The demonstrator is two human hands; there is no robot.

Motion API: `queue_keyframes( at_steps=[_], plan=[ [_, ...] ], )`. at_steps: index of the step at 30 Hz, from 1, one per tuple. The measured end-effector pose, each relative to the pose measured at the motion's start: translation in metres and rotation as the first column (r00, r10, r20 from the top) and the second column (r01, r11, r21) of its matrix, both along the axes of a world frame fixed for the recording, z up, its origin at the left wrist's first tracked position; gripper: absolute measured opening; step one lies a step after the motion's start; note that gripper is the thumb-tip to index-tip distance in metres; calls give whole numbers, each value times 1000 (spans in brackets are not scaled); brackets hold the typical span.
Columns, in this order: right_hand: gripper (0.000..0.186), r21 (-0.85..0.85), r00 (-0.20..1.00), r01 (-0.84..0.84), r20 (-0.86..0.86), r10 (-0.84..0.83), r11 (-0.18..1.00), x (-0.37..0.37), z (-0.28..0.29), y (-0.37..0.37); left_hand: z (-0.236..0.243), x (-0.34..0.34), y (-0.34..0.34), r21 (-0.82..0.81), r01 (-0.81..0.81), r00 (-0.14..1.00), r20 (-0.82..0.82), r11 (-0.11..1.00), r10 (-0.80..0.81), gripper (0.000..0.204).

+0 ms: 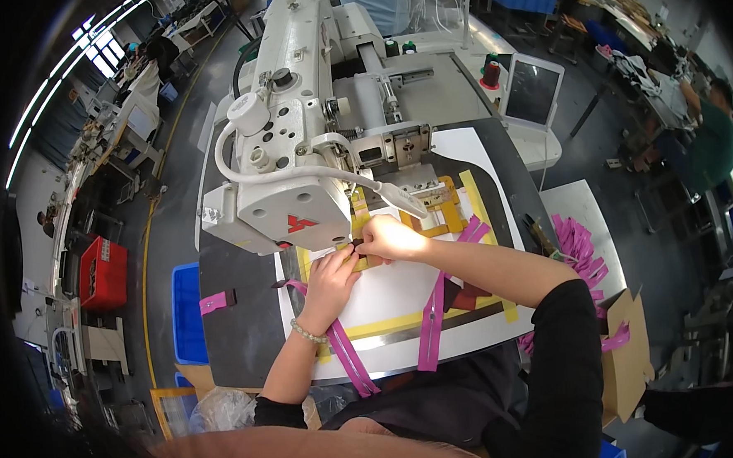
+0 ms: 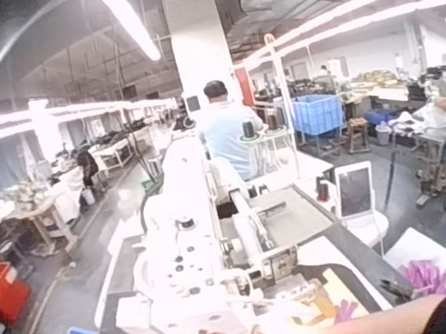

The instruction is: The recorder is attaching or preparing zippers using a sewing machine in a leather goods workshop.

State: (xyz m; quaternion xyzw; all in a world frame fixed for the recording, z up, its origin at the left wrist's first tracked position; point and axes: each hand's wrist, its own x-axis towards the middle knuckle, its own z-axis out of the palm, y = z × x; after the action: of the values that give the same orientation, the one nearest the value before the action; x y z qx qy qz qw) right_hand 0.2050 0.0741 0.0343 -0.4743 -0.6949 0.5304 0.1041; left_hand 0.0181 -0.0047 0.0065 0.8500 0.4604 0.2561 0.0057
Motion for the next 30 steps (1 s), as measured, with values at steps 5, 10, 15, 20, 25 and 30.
queue_keyframes(
  at_steps=[5, 10, 15, 20, 25, 30],
  plan=[
    [19, 903, 958, -180, 71, 278, 390, 41, -43, 2, -4, -8, 5, -83, 110, 994, 15, 990, -109, 42],
    [40, 908, 887, -341, 224, 405, 245, 49, -37, -5, -2, -13, 2, -89, 92, 995, -40, 992, -95, 41],
    [44, 895, 873, -376, 255, 416, 240, 48, -35, -3, 3, -12, 0, -80, 39, 989, -139, 996, -50, 38],
    [50, 873, 872, -396, 260, 414, 286, 46, -33, -2, 5, -12, 1, -125, 44, 987, -149, 991, -63, 37],
    [40, 848, 868, -391, 210, 450, 358, 41, -33, 3, 8, -14, 2, -136, 60, 984, -157, 989, -81, 37],
    [33, 842, 873, -388, 206, 443, 374, 37, -34, 4, 11, -13, 4, -158, 67, 990, -109, 985, -84, 37]
  ],
)
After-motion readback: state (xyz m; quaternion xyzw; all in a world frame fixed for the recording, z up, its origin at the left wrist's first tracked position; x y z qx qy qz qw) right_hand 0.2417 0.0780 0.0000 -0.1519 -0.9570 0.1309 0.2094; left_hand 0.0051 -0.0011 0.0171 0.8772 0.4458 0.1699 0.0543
